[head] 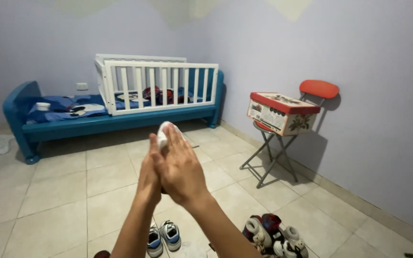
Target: The person sits on the floor and wipes a black shoe with a white wipe, turning it to clean the upper and sole. They then wipe a second black shoe in the same way. Several other shoes are arranged on the floor nearby.
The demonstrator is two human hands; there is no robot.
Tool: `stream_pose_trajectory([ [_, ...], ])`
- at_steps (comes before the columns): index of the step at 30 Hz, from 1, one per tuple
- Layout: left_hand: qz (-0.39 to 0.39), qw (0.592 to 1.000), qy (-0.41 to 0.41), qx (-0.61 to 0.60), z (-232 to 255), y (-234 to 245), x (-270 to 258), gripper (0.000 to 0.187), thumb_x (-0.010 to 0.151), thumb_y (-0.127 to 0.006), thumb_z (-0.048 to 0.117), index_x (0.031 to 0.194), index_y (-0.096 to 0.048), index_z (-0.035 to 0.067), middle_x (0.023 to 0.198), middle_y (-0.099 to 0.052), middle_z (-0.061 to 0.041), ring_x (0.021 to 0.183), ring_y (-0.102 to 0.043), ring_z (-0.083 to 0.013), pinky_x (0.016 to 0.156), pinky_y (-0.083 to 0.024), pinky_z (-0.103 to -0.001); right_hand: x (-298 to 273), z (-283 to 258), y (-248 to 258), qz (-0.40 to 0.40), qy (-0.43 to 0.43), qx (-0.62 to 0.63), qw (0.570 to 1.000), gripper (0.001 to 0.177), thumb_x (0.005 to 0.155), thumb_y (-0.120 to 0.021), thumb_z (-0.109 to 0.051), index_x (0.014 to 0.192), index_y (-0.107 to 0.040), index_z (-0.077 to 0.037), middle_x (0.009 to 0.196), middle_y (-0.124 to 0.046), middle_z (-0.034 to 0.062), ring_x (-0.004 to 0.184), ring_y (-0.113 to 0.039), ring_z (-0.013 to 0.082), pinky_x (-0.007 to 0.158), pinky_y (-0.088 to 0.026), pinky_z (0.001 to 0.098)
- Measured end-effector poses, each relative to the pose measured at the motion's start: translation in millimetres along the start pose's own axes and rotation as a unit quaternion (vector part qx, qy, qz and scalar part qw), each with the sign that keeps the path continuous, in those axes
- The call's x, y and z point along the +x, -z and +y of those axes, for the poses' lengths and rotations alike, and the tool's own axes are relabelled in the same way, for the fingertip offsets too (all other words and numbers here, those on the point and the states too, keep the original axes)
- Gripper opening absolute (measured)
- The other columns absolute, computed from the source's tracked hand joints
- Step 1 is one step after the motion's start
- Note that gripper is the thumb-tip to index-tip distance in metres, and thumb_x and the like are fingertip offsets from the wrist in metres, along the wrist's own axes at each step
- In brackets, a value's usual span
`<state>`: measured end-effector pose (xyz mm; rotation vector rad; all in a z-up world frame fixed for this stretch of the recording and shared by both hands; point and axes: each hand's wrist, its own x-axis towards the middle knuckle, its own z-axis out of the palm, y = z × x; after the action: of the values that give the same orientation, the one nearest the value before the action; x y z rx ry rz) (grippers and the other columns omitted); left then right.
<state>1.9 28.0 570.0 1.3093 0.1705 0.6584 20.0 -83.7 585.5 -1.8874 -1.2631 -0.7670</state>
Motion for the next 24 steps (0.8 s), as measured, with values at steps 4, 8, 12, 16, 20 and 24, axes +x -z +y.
stream_pose_trajectory([
  [4,0.031,0.998,0.048,-0.004,4.1,11.1,11.2,0.087,0.091,-0.033,0.075,0.131,-0.061,0.003,0.111,-0.069,-0.02,0.098,-0.07,-0.0291,0.077,-0.061,-0.044,-37.7,-11.7,0.2,0.006,0.037,0.015,0.999,0.073,0.111,-0.03,-0.049,0.158,-0.036,0.007,0.165,-0.032,0.0248,0.155,-0.03,0.0387,0.125,-0.023,0.0493],
  [8,0.049,0.993,0.077,-0.081,-16.8,20.0,16.6,0.09,0.09,-0.043,0.076,0.131,-0.061,-0.002,0.111,-0.07,-0.019,0.098,-0.07,-0.0311,0.08,-0.058,-0.044,-60.8,-8.8,-4.6,-0.066,0.065,0.0,0.996,0.077,0.109,-0.031,-0.055,0.154,-0.042,0.006,0.166,-0.036,0.0234,0.154,-0.033,0.0381,0.123,-0.027,0.05],
  [12,0.019,0.996,0.057,-0.064,11.9,2.3,-1.6,0.106,0.081,-0.029,0.087,0.127,-0.062,-0.002,0.112,-0.072,-0.022,0.102,-0.075,-0.0287,0.083,-0.064,-0.037,-13.3,-3.3,-1.5,-0.019,0.09,-0.021,0.996,0.061,0.11,-0.029,-0.053,0.112,-0.059,0.001,0.165,-0.034,0.0232,0.159,-0.03,0.0391,0.128,-0.025,0.0531],
  [16,-0.01,1.0,-0.014,0.005,-7.2,2.0,6.1,0.11,0.077,-0.019,0.088,0.126,-0.061,-0.001,0.109,-0.072,-0.025,0.099,-0.076,-0.03,0.077,-0.065,-0.038,21.6,-4.2,8.0,-0.003,0.029,0.021,0.999,0.08,0.108,-0.028,-0.053,0.159,-0.027,0.008,0.168,-0.025,0.0256,0.156,-0.027,0.0376,0.123,-0.025,0.0493],
  [20,-0.016,1.0,0.004,0.023,1.0,10.8,9.7,0.107,0.084,-0.019,0.086,0.127,-0.06,-0.002,0.107,-0.069,-0.027,0.097,-0.073,-0.0349,0.075,-0.064,-0.041,-15.9,1.2,5.0,-0.04,-0.006,0.034,0.999,0.083,0.106,-0.025,-0.058,0.161,-0.021,0.005,0.17,-0.021,0.0234,0.155,-0.027,0.0363,0.124,-0.028,0.0448],
  [24,0.0,0.997,0.02,-0.07,-10.9,19.6,15.7,0.102,0.08,-0.025,0.087,0.14,-0.051,0.009,0.116,-0.063,-0.021,0.107,-0.067,-0.0322,0.084,-0.059,-0.045,-61.9,-5.1,-6.1,-0.095,0.083,-0.002,0.992,0.085,0.107,-0.023,-0.063,0.161,-0.033,0.003,0.17,-0.03,0.0192,0.159,-0.029,0.0367,0.129,-0.025,0.0439],
])
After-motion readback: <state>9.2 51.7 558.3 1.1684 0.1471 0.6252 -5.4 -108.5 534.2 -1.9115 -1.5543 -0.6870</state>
